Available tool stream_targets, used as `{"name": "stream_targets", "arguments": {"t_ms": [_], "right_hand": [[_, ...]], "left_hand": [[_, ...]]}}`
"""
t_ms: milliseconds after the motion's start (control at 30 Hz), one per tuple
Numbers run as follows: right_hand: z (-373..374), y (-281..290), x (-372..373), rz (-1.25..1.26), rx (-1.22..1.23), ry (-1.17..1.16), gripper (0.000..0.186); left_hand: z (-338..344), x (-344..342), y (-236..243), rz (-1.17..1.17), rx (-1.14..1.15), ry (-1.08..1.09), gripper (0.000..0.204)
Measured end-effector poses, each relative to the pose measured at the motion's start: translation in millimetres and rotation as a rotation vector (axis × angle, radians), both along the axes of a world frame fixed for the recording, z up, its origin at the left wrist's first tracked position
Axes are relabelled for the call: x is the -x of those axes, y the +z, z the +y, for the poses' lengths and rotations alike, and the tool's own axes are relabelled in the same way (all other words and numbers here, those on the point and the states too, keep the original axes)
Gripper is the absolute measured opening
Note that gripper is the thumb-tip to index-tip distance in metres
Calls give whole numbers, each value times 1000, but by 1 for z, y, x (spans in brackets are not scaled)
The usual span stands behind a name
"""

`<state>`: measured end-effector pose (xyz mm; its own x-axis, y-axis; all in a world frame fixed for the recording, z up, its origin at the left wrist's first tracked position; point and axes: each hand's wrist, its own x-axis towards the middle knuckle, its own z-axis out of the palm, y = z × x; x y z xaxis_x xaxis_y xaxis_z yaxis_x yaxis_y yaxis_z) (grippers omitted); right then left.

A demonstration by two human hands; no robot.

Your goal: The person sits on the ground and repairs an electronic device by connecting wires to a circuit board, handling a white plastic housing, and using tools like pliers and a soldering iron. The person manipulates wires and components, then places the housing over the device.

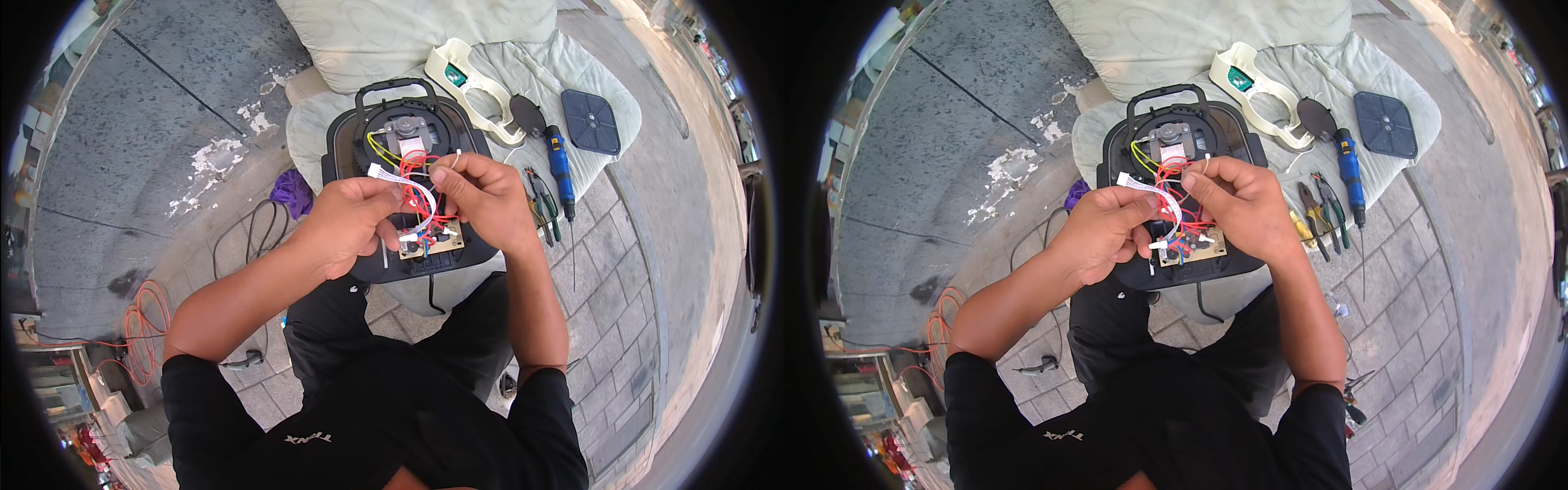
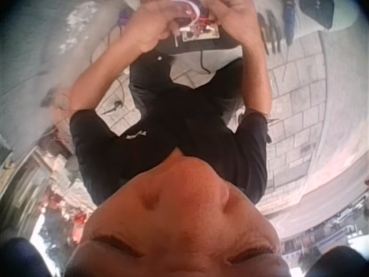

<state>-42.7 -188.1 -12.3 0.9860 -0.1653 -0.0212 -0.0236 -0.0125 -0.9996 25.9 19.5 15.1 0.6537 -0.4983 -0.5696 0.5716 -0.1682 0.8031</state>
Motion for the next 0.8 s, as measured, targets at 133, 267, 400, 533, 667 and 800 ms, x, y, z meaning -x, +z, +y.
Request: {"name": "stream_targets", "arguments": {"t_ms": [133,267,400,533,667,800], "right_hand": [[0,-1,-2,23,42,24,22],[4,-4,-5,-9,20,37,22],[10,7,-6,50,23,30,20],[11,14,-6,91,132,-3,20],[13,16,-7,134,201,11,23],[7,4,-10,50,231,37,24]], "left_hand": [[-4,7,1,-77,-25,-7,22],[-7,14,2,-107,12,6,23],[-7,19,-7,-37,50,50,24],[-11,27,-9,-10,127,117,25],[-10,28,-11,-57,150,108,24],[-13,23,-23,-100,155,88,23]]}}
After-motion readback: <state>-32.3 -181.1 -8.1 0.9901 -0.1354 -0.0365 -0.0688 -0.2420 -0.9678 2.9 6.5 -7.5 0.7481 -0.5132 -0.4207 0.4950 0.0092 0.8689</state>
